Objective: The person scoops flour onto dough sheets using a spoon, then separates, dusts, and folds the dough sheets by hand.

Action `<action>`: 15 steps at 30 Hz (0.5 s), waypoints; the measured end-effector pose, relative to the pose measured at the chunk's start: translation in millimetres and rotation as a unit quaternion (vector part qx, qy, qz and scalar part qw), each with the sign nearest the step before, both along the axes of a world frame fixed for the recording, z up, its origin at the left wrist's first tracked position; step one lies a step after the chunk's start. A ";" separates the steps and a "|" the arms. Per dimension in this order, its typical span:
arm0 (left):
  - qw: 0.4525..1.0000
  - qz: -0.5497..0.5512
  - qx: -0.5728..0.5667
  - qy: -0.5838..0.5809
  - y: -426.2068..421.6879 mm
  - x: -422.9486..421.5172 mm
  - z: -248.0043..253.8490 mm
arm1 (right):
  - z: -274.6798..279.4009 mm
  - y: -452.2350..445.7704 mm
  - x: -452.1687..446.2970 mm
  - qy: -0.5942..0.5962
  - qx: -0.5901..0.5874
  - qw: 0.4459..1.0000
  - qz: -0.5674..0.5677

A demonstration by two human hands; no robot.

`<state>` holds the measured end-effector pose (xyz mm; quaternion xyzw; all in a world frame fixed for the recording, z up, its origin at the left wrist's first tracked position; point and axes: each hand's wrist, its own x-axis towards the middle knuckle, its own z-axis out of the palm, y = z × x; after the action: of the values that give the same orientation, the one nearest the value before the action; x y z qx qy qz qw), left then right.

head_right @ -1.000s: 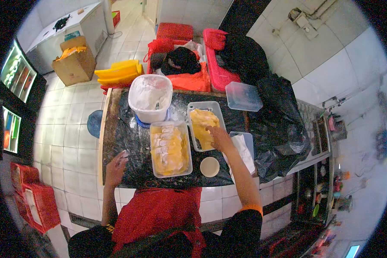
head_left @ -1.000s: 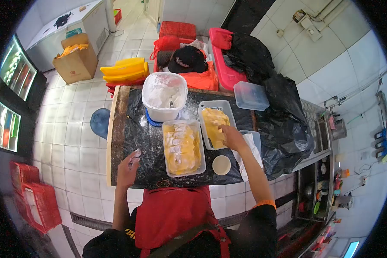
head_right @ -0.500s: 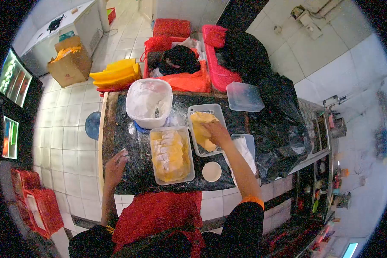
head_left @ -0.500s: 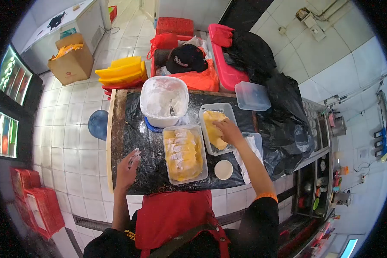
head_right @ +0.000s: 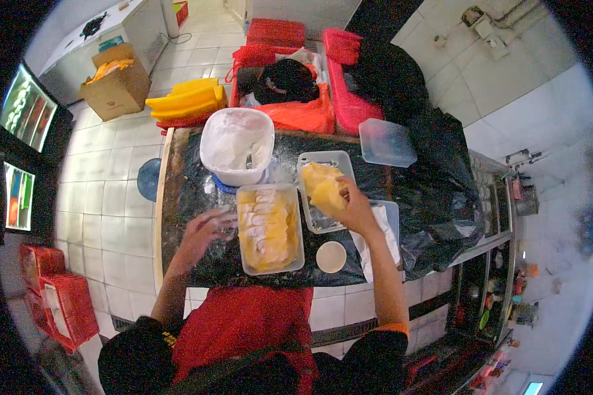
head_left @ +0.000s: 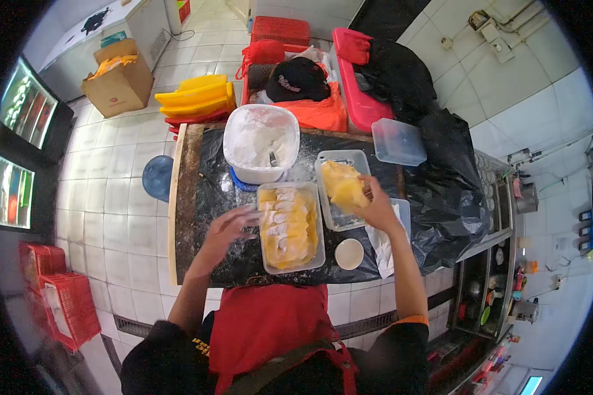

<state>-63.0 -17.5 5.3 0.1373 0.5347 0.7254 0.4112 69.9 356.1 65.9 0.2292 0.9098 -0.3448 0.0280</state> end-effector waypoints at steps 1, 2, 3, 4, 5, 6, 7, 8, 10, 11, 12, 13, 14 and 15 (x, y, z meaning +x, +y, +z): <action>0.995 -0.025 0.066 -0.069 18.7 2.7 -7.6 | 20.0 -2.2 -0.6 0.030 -0.026 0.999 0.025; 0.986 -0.052 0.112 -0.113 43.3 6.0 -10.1 | 35.6 -4.6 -0.5 0.060 -0.053 0.996 0.049; 0.972 -0.079 0.158 -0.157 71.1 11.0 -13.4 | 46.3 -7.4 -2.5 0.059 -0.056 0.995 0.049; 0.947 -0.089 0.219 -0.216 100.8 17.4 -25.3 | 55.3 -11.1 -7.2 0.085 -0.175 0.978 0.075; 0.916 -0.099 0.279 -0.272 123.5 25.1 -35.1 | 65.0 -17.5 -10.1 0.110 -0.290 0.945 0.099; 0.917 -0.101 0.280 -0.267 135.6 33.7 -35.8 | 76.7 -31.1 -13.6 0.083 -0.354 0.928 0.083; 0.854 -0.114 0.354 -0.362 146.7 39.6 -33.0 | 73.5 -40.3 -14.9 0.089 -0.350 0.929 0.086; 0.776 -0.128 0.422 -0.450 153.6 41.4 -29.6 | 66.3 -47.9 -15.4 0.074 -0.295 0.950 0.070; 0.781 -0.120 0.429 -0.438 154.9 44.3 -9.4 | 60.0 -65.9 -12.7 0.067 -0.234 0.968 0.054; 0.783 -0.101 0.432 -0.435 151.9 48.2 1.2 | 56.2 -78.6 -6.9 0.115 -0.141 0.983 0.022; 0.819 -0.071 0.389 -0.415 142.8 49.2 8.5 | 51.3 -86.4 -1.5 0.160 -0.049 0.986 -0.009; 0.821 -0.066 0.391 -0.411 136.4 46.9 10.7 | 41.2 -88.2 1.8 0.162 -0.051 0.985 -0.002; 0.860 -0.043 0.345 -0.373 130.0 45.7 11.7 | 26.9 -89.2 4.3 0.209 -0.003 0.978 -0.004; 0.895 -0.021 0.295 -0.334 124.5 46.2 11.6 | 22.2 -93.3 6.7 0.255 0.044 0.966 -0.007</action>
<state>-16.7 107.0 16.9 0.0130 0.1238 0.8442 0.5213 76.6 262.8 88.0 0.1411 0.8994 -0.3518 -0.2177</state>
